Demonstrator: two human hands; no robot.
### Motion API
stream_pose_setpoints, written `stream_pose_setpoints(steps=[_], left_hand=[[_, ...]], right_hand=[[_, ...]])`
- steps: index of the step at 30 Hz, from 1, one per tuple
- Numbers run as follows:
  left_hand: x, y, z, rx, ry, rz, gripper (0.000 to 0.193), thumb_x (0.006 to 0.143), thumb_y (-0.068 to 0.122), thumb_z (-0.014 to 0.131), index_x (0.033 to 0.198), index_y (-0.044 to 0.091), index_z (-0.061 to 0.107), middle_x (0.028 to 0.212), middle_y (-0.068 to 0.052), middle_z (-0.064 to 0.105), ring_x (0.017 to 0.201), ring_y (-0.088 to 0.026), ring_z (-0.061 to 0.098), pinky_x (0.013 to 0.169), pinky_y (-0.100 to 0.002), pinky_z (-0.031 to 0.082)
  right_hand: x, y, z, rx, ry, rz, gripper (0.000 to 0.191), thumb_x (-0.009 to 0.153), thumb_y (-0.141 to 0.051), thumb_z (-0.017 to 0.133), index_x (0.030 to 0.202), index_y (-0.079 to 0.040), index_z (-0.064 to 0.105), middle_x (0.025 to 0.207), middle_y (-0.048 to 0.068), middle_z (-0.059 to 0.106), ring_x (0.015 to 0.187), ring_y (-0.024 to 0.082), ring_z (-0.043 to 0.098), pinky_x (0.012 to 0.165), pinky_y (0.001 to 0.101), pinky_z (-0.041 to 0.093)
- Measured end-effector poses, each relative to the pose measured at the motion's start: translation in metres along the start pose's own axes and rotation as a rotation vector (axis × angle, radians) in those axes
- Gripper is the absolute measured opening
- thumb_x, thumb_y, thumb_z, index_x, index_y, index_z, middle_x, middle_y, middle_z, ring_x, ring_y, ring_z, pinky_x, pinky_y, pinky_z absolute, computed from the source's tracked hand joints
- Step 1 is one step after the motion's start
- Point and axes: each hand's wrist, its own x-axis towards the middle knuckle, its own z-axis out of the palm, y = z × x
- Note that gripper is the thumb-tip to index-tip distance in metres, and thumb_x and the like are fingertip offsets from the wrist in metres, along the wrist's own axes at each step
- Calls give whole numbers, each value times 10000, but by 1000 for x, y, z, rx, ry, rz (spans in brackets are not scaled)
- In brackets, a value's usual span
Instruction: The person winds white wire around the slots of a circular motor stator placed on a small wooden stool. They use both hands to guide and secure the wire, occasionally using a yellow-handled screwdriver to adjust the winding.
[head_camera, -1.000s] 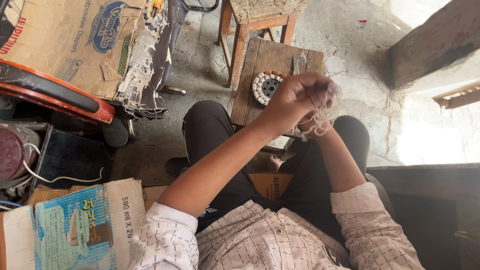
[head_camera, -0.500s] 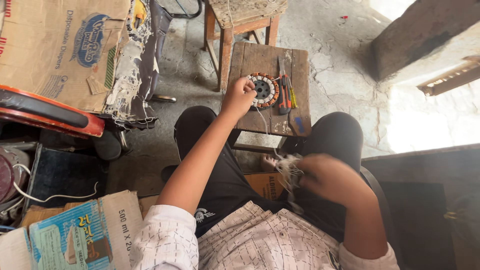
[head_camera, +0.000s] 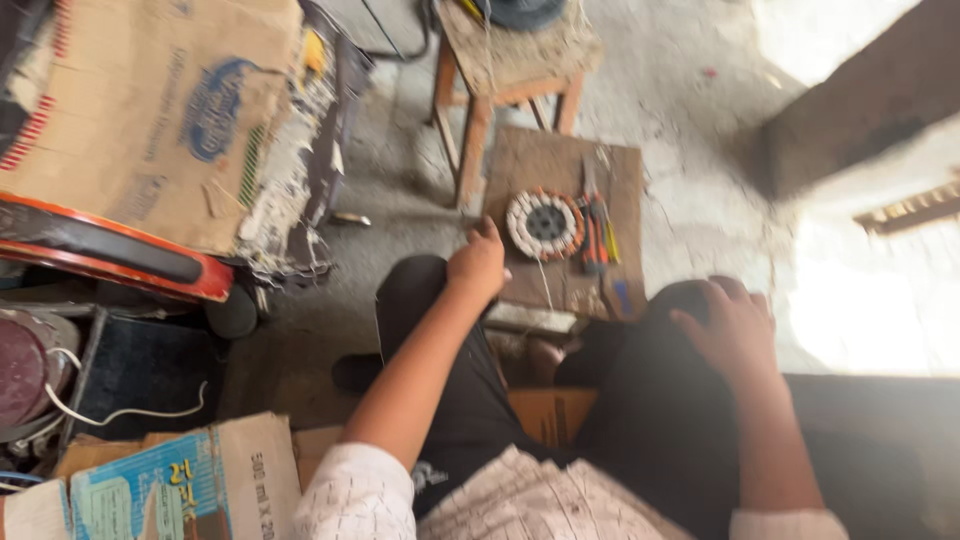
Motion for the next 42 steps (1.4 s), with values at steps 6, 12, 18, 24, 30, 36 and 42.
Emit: stream_pose_setpoints(steps=[6,12,18,24,30,36,42], left_hand=[[-7,-4,-4,16,-92,-20,1179,738,401,897,1578,-14,183,1280,-256,602,1026,-376,713,824,-419,595],[-19,-1,-11,4,-49,2,1127,736,343,893,1569,-40,238,1236,-256,622,984,-367,724,803,-406,603],[-24,-6,-27,-104,-65,-2,1112,699,325,897,1565,38,260,1261,-226,604,1016,-393,692,819,-444,573],[-30,-8,-28,-100,-109,-32,1096,698,335,874,1566,68,259,1332,-202,567,1002,-404,687,801,-456,568],[-32,-7,-30,-52,-162,-80,1106,712,357,861,1574,79,226,1337,-193,564,999,-400,692,823,-450,565],[-24,-10,-16,-45,-111,-71,1151,694,367,876,1585,66,213,1309,-217,587,1076,-393,676,867,-439,563],[-2,-20,-5,-52,-127,-77,1232,684,428,904,1564,-77,203,1215,-290,647,1120,-397,676,928,-436,559]], right_hand=[[-2,5,38,-36,30,91,481,820,-473,753,1220,-207,719,1436,27,609,1291,399,512,1055,546,419],[-1,0,33,-81,-119,115,575,805,-494,738,1298,-207,663,1484,96,536,1394,382,434,1026,567,440],[-2,-5,34,-16,-255,130,692,778,-508,727,1382,-209,566,1527,132,452,1442,412,362,1027,564,469],[-12,-13,34,-20,-476,88,856,733,-542,741,1482,-241,457,1583,150,349,1437,426,310,1002,561,479],[-21,-14,26,-29,-692,82,898,739,-601,750,1510,-301,402,1603,77,318,1466,357,276,1008,517,514],[-22,-19,23,-43,-717,72,903,786,-594,734,1529,-228,373,1557,24,357,1426,320,350,984,500,542],[-16,-29,20,-120,-653,20,768,811,-604,740,1386,-167,480,1449,39,468,1348,353,471,993,525,538]])
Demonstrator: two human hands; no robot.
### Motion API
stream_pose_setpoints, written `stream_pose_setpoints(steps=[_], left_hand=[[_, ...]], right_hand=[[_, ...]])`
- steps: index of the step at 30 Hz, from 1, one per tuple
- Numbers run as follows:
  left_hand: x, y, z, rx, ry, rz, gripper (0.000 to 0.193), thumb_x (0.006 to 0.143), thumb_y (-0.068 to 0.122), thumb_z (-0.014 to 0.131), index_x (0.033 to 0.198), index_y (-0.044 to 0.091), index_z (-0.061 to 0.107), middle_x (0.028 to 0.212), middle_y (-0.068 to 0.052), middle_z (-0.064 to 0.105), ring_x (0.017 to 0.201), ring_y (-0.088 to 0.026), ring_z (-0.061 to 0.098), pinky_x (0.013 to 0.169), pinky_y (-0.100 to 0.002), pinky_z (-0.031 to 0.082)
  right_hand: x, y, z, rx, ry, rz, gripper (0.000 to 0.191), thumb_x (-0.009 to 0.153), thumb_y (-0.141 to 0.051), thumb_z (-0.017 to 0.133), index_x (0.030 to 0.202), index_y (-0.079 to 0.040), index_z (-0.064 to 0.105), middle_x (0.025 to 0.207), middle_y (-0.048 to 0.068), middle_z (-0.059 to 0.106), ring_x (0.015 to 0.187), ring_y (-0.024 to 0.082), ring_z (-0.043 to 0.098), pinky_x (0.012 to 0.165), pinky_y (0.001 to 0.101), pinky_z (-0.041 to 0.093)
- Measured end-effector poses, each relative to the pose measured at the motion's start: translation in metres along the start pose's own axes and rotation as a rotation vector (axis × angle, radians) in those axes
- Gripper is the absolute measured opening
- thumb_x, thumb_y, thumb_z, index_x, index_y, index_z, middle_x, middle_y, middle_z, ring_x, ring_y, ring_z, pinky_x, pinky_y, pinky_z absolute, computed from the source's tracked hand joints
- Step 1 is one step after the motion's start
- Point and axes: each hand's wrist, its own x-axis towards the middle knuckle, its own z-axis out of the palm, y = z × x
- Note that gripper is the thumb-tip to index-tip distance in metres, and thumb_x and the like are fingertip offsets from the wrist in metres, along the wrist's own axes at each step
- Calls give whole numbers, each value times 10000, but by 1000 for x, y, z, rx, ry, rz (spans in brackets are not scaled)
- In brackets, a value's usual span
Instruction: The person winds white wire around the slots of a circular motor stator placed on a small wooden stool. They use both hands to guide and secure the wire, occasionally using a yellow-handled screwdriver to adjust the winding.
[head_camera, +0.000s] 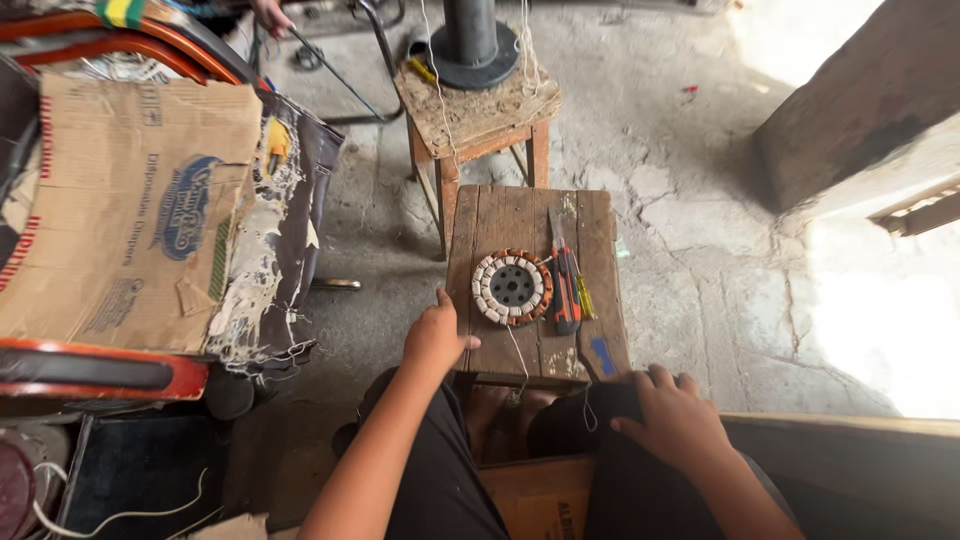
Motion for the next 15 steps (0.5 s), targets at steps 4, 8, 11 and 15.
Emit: stream_pose_setpoints(steps=[4,8,11,15], left_hand=[[11,-6,5,15,-43,19,1228,697,485,896,1517,-161,248,1205,-320,668,1136,-395,689,944,-437,562],[13,-3,4,56,-21,58,1216,717,524,895,1483,-176,261,1254,-331,628,1162,-403,658,941,-456,549],[6,2,-5,44,-20,62,1182,728,515,882,1471,-183,283,1233,-317,650,1151,-399,665,940,-459,551],[-5,8,-14,52,-37,32,975,739,537,867,1351,-122,489,1238,-299,672,1157,-391,678,949,-462,556]], right_hand=[[5,-3,2,-50,23,8,721,825,-627,734,1319,-136,547,1390,42,529,1333,339,500,995,556,519],[17,-1,10,-93,53,9,669,848,-614,712,1300,-135,598,1359,41,586,1328,297,533,987,550,522],[32,0,22,-55,129,20,573,879,-573,690,1267,-153,646,1320,43,634,1301,289,569,968,556,523],[54,0,39,40,278,60,315,915,-455,670,1134,-250,764,1184,48,731,1171,282,675,931,517,539]])
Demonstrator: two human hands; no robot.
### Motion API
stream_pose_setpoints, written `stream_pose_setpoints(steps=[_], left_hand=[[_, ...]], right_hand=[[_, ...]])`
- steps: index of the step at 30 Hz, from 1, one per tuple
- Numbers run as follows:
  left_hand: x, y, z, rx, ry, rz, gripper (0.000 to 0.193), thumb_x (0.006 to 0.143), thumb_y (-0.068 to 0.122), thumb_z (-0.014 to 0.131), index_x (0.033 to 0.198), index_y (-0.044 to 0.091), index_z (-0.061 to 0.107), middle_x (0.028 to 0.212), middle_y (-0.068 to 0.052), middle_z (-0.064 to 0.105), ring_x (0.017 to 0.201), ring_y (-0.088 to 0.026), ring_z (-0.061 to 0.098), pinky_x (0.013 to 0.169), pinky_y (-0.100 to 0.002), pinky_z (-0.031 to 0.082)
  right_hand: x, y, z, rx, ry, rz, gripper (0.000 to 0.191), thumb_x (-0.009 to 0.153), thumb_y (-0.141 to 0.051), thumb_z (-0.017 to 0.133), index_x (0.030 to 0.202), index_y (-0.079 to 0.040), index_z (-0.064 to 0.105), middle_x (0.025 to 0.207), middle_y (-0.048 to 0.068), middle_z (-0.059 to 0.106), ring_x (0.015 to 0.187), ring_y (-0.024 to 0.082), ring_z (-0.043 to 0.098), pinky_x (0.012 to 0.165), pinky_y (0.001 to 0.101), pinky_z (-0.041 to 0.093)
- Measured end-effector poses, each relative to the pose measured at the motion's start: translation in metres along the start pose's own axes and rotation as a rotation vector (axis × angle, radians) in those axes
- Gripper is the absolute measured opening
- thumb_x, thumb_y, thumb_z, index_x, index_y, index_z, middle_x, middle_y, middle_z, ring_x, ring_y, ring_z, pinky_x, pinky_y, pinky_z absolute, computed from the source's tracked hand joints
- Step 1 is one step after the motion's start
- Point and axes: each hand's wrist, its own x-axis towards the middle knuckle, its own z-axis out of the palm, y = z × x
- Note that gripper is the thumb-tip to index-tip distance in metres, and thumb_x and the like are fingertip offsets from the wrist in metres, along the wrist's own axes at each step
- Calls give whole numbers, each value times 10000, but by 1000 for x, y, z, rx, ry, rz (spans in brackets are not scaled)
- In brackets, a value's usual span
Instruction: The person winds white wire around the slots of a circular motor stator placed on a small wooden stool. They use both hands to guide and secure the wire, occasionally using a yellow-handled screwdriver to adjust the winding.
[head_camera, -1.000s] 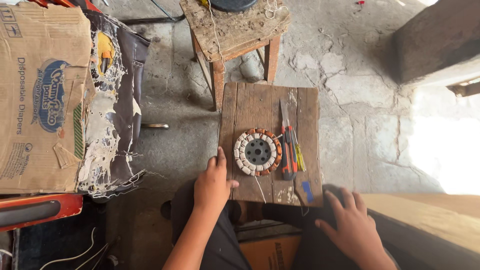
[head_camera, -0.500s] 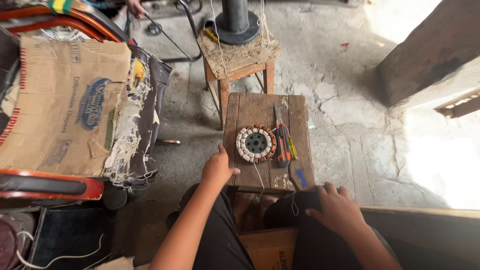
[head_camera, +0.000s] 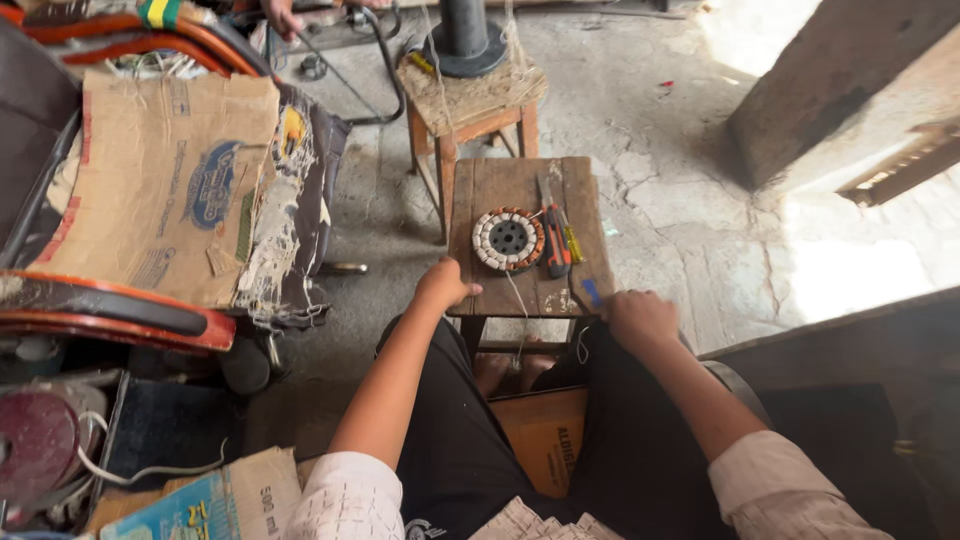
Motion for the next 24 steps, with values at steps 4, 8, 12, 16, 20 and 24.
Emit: stream_pose_setpoints(steps=[4,8,12,16,20,24], left_hand=[[-5,9,-9,7,56,4,869,752,545,858,1275,-83,563,1231,-275,676,1149,-391,676,939,-470,555],[-9,17,-9,10,40,-2,807,753,549,847,1228,-58,612,1229,-245,683,1147,-384,680,945,-472,554],[-12,17,-5,-4,80,10,851,745,545,862,1242,-87,581,1222,-274,679,1141,-396,675,944,-465,549],[-3,9,-5,-34,63,31,878,743,553,869,1246,-113,594,1266,-307,646,1181,-413,652,981,-458,530],[6,6,-4,-98,-71,6,978,760,577,861,1311,-172,554,1320,-344,624,1221,-419,659,1016,-440,545],[-3,12,-2,-151,102,-44,1017,753,490,907,1402,-105,398,1363,-320,542,1239,-434,589,1001,-461,504]], right_hand=[[24,5,-1,53,-24,30,304,866,-471,736,1062,-245,790,1099,73,755,1061,292,723,874,447,560],[37,12,-13,19,-88,21,329,813,-410,807,1072,-208,788,1104,75,763,1066,292,726,859,436,573],[40,11,-15,48,-100,36,354,804,-409,834,1048,-156,793,1102,103,756,1057,310,722,845,442,579],[44,15,-9,110,-93,11,305,814,-385,805,1044,-184,802,1079,106,762,1049,312,719,849,456,576],[43,23,-6,88,-63,-24,384,821,-435,815,1023,-109,790,1067,139,766,1040,341,717,847,461,570],[39,20,-10,85,-12,-27,367,814,-423,817,1004,-112,776,1048,140,756,1024,350,705,824,474,563]])
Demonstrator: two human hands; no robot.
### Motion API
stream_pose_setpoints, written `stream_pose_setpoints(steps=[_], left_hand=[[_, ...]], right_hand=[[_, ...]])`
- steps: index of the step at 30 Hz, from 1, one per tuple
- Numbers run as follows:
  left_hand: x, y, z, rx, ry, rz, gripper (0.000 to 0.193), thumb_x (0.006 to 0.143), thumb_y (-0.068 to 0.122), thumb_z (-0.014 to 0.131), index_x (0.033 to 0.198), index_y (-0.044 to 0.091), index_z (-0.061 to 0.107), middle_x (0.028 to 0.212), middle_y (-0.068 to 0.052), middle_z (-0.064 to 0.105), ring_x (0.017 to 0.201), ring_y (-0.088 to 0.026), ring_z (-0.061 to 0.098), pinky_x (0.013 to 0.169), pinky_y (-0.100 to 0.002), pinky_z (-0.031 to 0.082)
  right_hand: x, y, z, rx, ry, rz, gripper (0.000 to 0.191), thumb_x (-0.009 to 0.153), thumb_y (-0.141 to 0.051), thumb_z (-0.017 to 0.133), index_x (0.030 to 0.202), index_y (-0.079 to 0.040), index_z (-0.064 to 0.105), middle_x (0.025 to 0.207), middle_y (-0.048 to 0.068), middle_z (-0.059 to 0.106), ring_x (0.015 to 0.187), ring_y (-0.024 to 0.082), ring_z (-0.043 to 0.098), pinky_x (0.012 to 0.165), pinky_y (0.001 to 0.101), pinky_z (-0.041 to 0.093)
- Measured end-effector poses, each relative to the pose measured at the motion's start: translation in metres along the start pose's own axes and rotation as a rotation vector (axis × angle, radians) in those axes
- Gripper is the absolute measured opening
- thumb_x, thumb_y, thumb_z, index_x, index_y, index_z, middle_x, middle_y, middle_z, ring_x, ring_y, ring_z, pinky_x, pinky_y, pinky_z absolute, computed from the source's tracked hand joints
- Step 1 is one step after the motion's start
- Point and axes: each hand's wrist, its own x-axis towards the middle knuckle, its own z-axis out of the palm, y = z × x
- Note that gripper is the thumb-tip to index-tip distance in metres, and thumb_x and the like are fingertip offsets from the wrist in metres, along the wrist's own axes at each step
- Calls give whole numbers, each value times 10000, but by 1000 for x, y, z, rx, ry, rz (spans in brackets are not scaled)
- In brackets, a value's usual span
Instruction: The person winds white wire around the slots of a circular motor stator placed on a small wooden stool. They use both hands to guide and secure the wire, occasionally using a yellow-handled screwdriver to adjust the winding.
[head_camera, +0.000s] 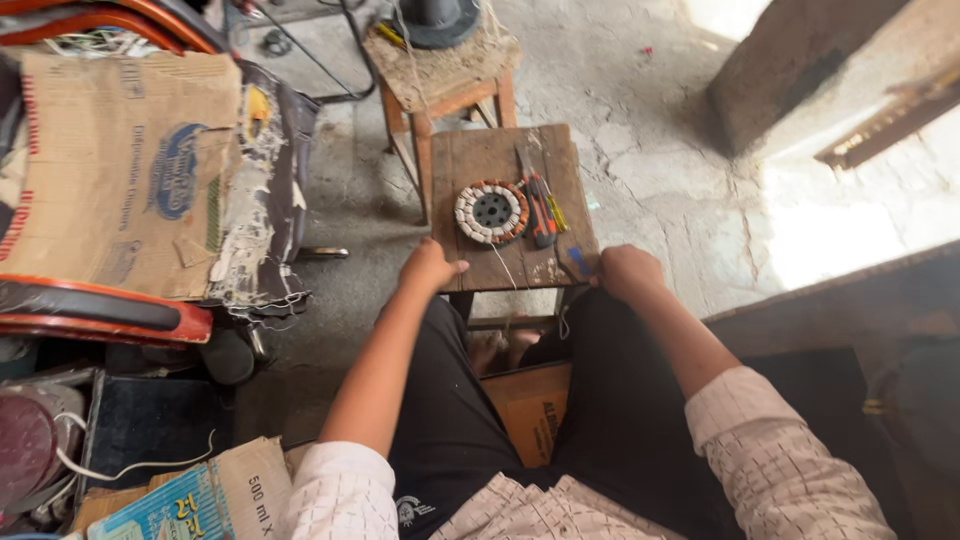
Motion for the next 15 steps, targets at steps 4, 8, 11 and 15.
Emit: stream_pose_setpoints(steps=[4,8,11,15], left_hand=[[-39,17,5,194,251,44,669,766,393,853,1266,58,561,1256,-170,613,1143,-370,629,864,-492,545],[-50,24,5,54,346,189,248,880,287,764,1045,110,711,1064,-78,683,996,-317,678,811,-471,555],[-40,22,15,-2,366,364,100,890,233,717,931,155,766,1008,-90,685,950,-329,682,793,-475,547],[-25,18,33,-94,452,491,107,907,220,712,915,120,750,1012,-84,697,948,-331,693,813,-461,554]], right_hand=[[-8,-13,-12,-54,188,9,381,694,-390,860,977,-152,766,1006,95,738,974,322,714,765,478,563],[-16,-43,-12,268,426,-249,227,851,-363,768,949,-158,770,999,59,734,854,322,714,734,468,548],[-12,-88,2,346,413,-264,228,853,-375,763,933,-162,770,940,55,728,840,310,709,711,457,549],[-6,-128,25,361,486,-277,156,811,-296,752,882,-161,783,913,51,726,862,302,707,692,447,553]])
